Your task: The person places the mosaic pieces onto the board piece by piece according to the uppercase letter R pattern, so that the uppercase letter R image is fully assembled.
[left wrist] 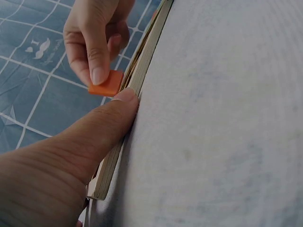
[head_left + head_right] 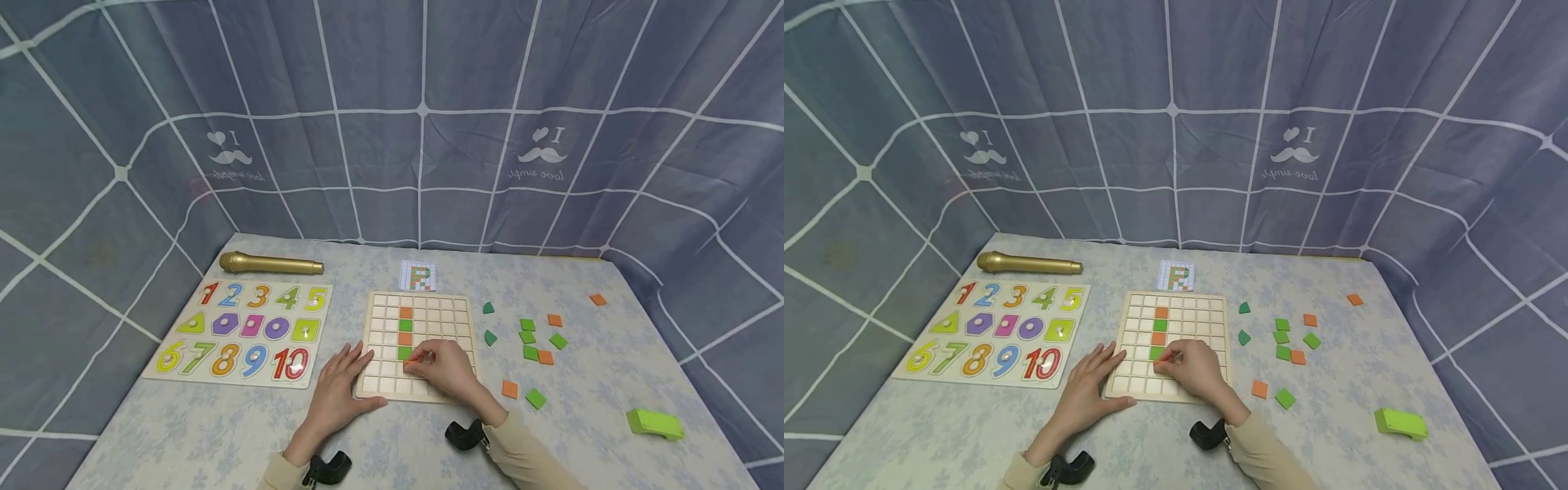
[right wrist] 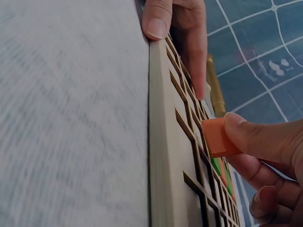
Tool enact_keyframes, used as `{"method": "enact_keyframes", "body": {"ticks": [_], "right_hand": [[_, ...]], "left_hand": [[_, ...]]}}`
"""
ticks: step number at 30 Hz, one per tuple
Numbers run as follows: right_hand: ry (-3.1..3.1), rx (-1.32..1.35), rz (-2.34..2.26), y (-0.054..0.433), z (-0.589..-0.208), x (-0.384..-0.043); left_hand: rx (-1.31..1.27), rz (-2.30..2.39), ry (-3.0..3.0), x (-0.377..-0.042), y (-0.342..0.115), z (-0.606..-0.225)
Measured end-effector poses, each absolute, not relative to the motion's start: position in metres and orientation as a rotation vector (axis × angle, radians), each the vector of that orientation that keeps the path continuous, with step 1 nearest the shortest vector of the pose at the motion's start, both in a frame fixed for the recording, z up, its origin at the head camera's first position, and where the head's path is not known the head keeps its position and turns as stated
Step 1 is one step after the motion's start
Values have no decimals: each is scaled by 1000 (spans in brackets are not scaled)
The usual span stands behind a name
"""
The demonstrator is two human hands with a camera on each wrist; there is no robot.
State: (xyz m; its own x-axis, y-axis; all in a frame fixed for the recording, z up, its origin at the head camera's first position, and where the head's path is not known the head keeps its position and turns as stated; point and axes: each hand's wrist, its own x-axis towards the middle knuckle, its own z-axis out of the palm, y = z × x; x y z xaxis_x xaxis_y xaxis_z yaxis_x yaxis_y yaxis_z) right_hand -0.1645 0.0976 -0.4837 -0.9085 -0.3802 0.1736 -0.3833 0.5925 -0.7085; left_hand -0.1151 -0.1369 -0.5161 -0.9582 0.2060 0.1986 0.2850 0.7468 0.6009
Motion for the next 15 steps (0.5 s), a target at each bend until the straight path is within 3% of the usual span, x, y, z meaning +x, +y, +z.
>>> {"method": "enact_keyframes", "body": {"ticks": [15], "right_hand": [[-2842, 759, 1083, 88, -487, -168]], "left_hand": [[-414, -1014, -2811, -115, -137, -516]]}}
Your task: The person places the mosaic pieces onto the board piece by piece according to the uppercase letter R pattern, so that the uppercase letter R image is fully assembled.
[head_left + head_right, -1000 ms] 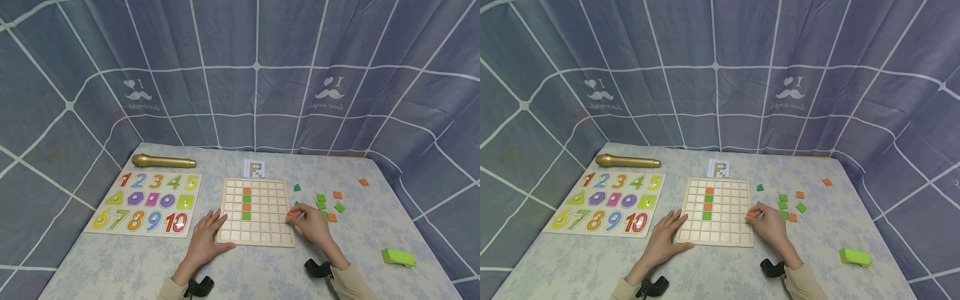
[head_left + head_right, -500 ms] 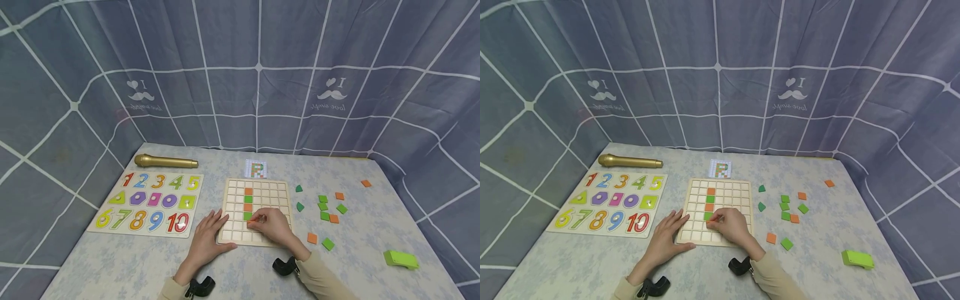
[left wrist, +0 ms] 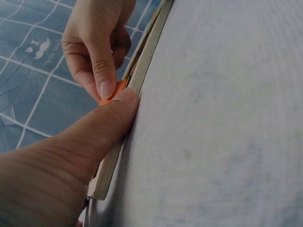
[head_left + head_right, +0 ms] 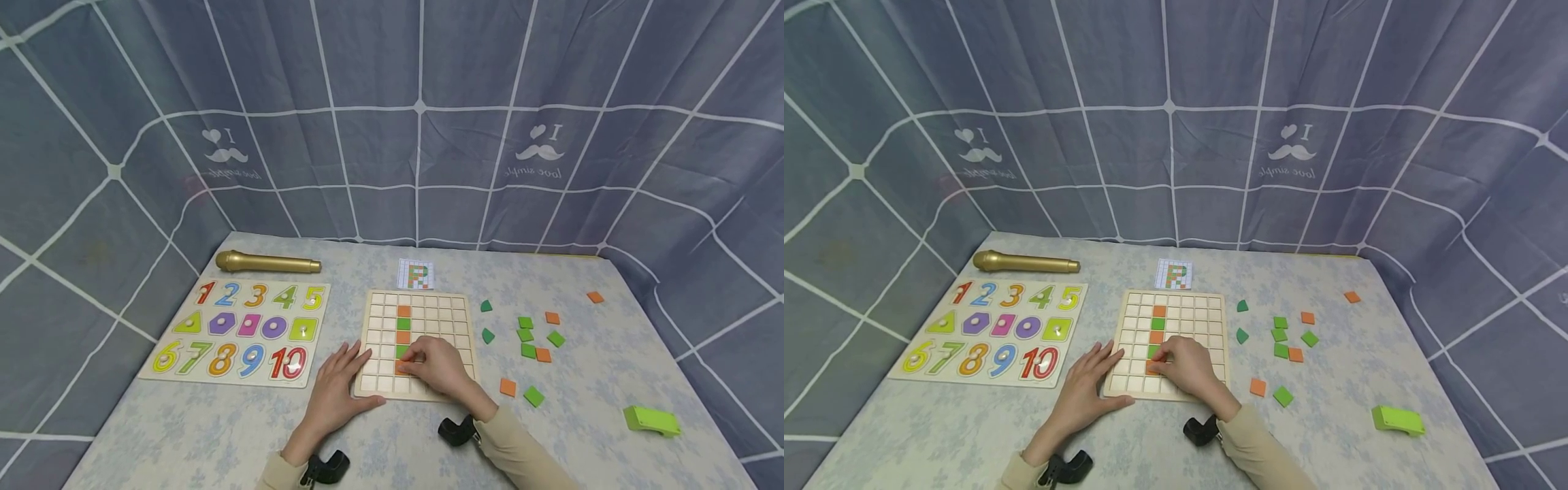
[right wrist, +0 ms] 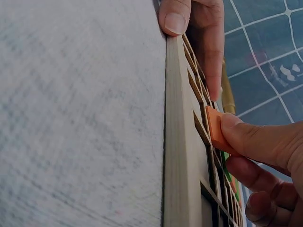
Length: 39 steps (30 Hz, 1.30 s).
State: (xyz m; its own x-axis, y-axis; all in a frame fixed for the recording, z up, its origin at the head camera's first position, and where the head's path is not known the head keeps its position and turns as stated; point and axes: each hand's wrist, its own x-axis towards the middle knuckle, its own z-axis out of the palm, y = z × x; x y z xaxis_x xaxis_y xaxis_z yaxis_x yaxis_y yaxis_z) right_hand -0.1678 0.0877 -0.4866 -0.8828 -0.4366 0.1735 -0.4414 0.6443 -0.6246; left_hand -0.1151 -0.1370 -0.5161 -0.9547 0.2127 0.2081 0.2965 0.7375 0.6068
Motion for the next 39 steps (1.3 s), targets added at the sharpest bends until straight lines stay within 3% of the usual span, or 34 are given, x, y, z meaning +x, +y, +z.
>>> {"method": "enact_keyframes", "body": {"ticks": [17, 39], "right_hand": [[-2864, 837, 808, 87, -480, -174], [-2794, 907, 975, 108, -483, -182]], "left_hand": [[-428, -1011, -2808, -117, -137, -517], [-410, -987, -2820, -115, -137, -517]]}}
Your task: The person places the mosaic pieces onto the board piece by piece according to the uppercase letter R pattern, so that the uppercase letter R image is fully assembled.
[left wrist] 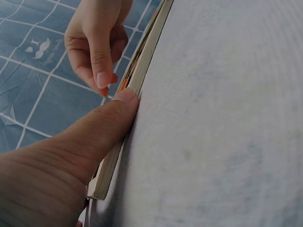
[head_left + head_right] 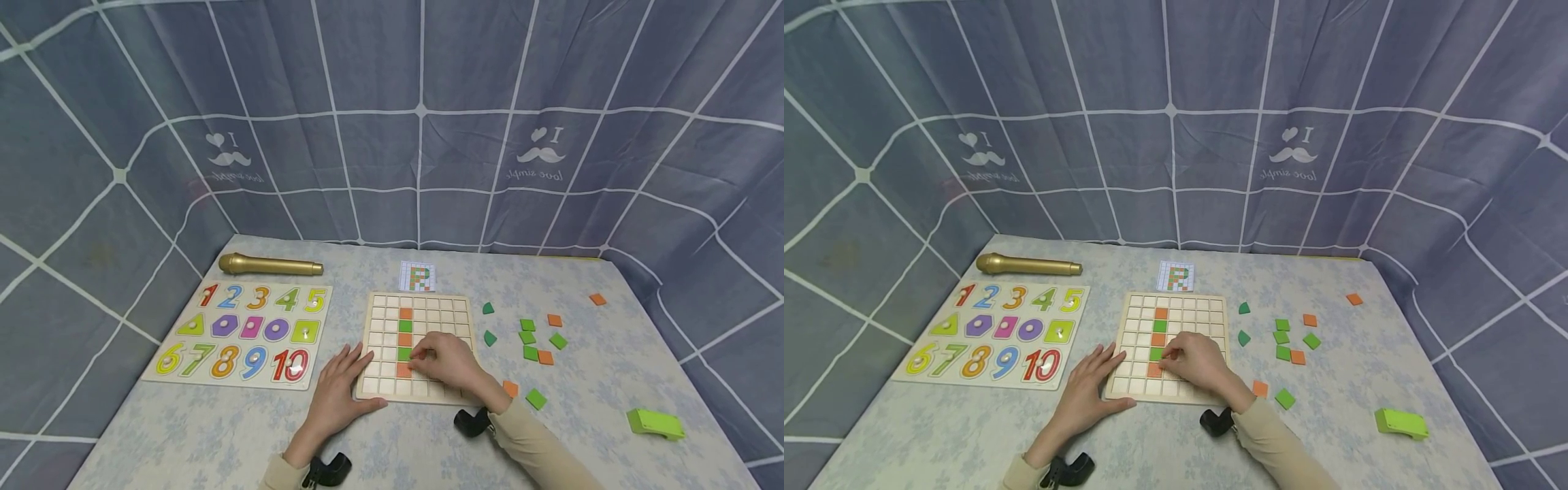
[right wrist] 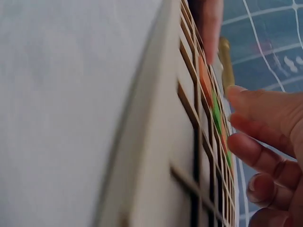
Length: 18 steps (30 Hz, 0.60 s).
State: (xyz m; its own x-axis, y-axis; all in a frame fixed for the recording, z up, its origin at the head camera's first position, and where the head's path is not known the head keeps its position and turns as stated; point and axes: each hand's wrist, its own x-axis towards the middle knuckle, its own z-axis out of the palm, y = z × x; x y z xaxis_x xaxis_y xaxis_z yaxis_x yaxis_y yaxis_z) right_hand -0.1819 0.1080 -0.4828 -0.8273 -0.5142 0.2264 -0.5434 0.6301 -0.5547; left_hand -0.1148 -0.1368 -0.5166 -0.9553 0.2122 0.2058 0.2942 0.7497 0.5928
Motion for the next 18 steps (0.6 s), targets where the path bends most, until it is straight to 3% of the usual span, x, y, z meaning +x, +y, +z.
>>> {"method": "enact_keyframes", "body": {"ticks": [18], "right_hand": [[-2573, 260, 800, 211, -477, -216]], "left_hand": [[-414, -992, -2814, -115, -136, -517]]}}
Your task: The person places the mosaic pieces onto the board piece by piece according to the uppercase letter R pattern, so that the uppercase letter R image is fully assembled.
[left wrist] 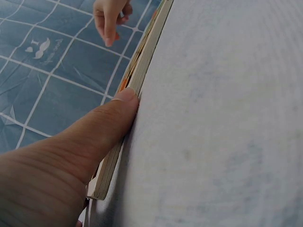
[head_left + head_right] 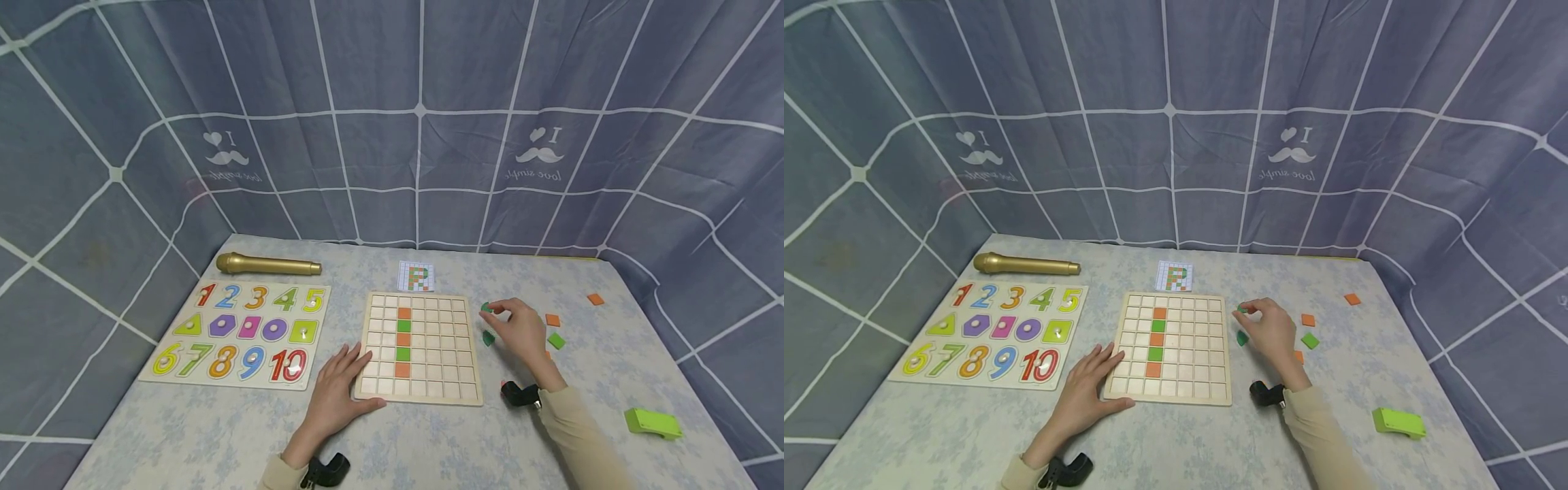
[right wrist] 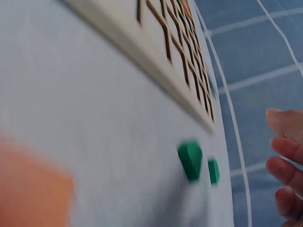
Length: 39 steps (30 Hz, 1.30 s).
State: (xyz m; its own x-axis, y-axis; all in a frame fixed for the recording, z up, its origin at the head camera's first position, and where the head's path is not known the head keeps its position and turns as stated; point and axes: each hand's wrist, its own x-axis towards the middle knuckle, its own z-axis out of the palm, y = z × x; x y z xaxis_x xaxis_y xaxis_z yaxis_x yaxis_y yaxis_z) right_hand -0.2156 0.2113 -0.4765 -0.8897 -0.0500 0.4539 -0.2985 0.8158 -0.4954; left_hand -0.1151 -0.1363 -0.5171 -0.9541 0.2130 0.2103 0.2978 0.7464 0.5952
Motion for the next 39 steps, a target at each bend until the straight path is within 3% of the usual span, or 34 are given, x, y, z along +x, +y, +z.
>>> {"method": "enact_keyframes", "body": {"ticks": [15, 39], "right_hand": [[-2706, -178, 785, 255, -475, -220], [-2841, -304, 748, 265, -484, -214]], "left_hand": [[-416, -989, -2813, -115, -136, -517], [-409, -987, -2831, -116, -137, -519]]}}
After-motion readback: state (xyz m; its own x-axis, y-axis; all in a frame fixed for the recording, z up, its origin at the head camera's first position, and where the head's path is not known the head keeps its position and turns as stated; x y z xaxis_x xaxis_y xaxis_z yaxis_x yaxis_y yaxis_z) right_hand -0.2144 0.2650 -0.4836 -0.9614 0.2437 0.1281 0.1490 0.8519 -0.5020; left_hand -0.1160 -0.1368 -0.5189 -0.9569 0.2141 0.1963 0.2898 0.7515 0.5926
